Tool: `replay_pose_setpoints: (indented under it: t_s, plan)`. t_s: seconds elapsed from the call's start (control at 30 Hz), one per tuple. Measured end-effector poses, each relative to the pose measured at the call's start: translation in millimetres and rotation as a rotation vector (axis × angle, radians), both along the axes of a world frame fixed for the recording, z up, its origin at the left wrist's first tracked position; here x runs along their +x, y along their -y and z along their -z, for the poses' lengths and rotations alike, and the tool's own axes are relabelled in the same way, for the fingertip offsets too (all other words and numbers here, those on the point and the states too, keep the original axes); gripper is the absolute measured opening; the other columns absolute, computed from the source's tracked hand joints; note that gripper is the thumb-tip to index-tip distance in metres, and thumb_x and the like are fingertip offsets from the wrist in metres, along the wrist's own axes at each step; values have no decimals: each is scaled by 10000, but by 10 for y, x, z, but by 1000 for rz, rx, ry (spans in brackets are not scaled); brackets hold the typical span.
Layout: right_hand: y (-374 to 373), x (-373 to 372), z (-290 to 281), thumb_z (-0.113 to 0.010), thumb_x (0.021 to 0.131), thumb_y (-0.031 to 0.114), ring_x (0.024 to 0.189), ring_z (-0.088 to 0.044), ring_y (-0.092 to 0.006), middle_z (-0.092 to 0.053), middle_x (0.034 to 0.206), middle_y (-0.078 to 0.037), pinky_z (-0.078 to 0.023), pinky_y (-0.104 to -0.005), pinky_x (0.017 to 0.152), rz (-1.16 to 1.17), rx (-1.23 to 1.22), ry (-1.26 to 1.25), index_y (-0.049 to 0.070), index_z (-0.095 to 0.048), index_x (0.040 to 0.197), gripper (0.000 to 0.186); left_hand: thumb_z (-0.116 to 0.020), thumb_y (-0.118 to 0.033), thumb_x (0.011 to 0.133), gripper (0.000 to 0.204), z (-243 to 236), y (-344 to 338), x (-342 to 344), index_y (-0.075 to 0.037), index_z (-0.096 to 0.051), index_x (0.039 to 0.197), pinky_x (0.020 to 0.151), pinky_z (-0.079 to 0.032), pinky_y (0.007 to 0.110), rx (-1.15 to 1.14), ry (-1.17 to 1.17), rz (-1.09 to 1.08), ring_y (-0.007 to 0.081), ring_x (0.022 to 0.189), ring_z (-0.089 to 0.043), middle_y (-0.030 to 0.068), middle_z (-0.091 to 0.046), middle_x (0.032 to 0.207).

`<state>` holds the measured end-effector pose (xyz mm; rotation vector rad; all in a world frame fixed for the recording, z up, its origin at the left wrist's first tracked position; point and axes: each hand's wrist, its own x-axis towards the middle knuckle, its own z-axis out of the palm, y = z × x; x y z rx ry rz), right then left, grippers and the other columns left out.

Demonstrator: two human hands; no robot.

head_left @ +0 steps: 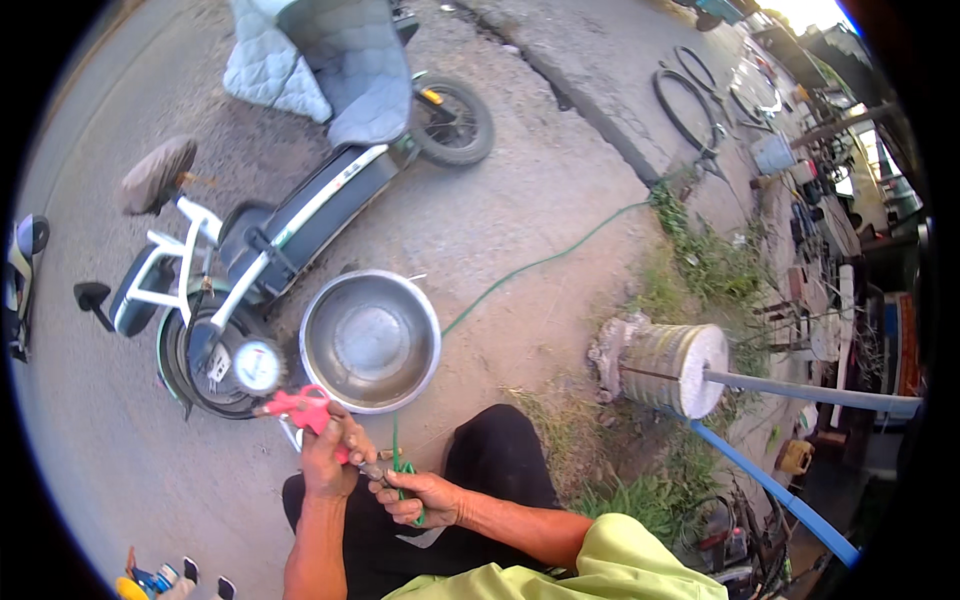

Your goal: The person works on the rear tire of a scooter, using pliers to manipulate the tire bead and a screwdriver to adjust components. They also use a pneumatic air gun to inflate the tire and check the pressure.

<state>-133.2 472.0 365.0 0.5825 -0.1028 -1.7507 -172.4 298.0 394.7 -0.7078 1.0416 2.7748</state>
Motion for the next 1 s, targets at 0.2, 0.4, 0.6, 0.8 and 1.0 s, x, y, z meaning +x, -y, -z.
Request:
replay_pose_setpoints:
  t_s: [0.2, 0.4, 0.6, 0.8, 1.0]
  plan:
    - [-821, -6, 146, -488, 1077, 336, 547, -339, -44, -467, 825, 31, -292, -204, 484, 14, 447, 66, 78, -509, 1049, 260, -572, -173, 979, 248, 550, -968, -149, -97, -439, 1174, 528, -529, 381, -233, 575, 72, 171, 536, -516, 44, -491, 748]
    - [-1571, -676, 507, -646, 968, 431, 570, -539, -129, -631, 712, -21, -425, -306, 527, -174, 1156, -313, 49, -762, 1018, 402, -608, -176, 969, 195, 1153, -2122, -1163, -90, -459, 1062, 476, -522, 402, -569, 870, 145, 175, 511, -502, 44, -505, 714]
    - [-2929, -2202, 858, -735, 899, 348, 670, -649, -162, -717, 882, -75, -523, -289, 634, -220, 1280, -607, -1, -667, 1252, 502, -674, -280, 933, 436, 2153, -2729, -3067, 13, -551, 1232, 641, -541, 390, -992, 681, 670, 202, 688, -588, 97, -609, 887]
    - [-4765, -4218, 81, -709, 926, 234, 909, -698, -195, -679, 1182, -161, -576, -326, 741, 425, 1306, -425, -36, -569, 1357, 528, -686, -286, 928, 495, 1174, -3707, -4937, 40, -603, 1291, 728, -534, 346, -1268, 231, 867, 208, 900, -655, 153, -699, 1053]
    - [-7179, -4906, -1053, -681, 961, 303, 954, -707, -215, -700, 1152, -122, -563, -336, 781, 233, 1295, -259, -9, -591, 1334, 495, -731, -182, 913, 286, -203, -3308, -5382, 84, -686, 1009, 648, -599, 404, -1139, 848, 1170, 277, 756, -730, 170, -740, 901]
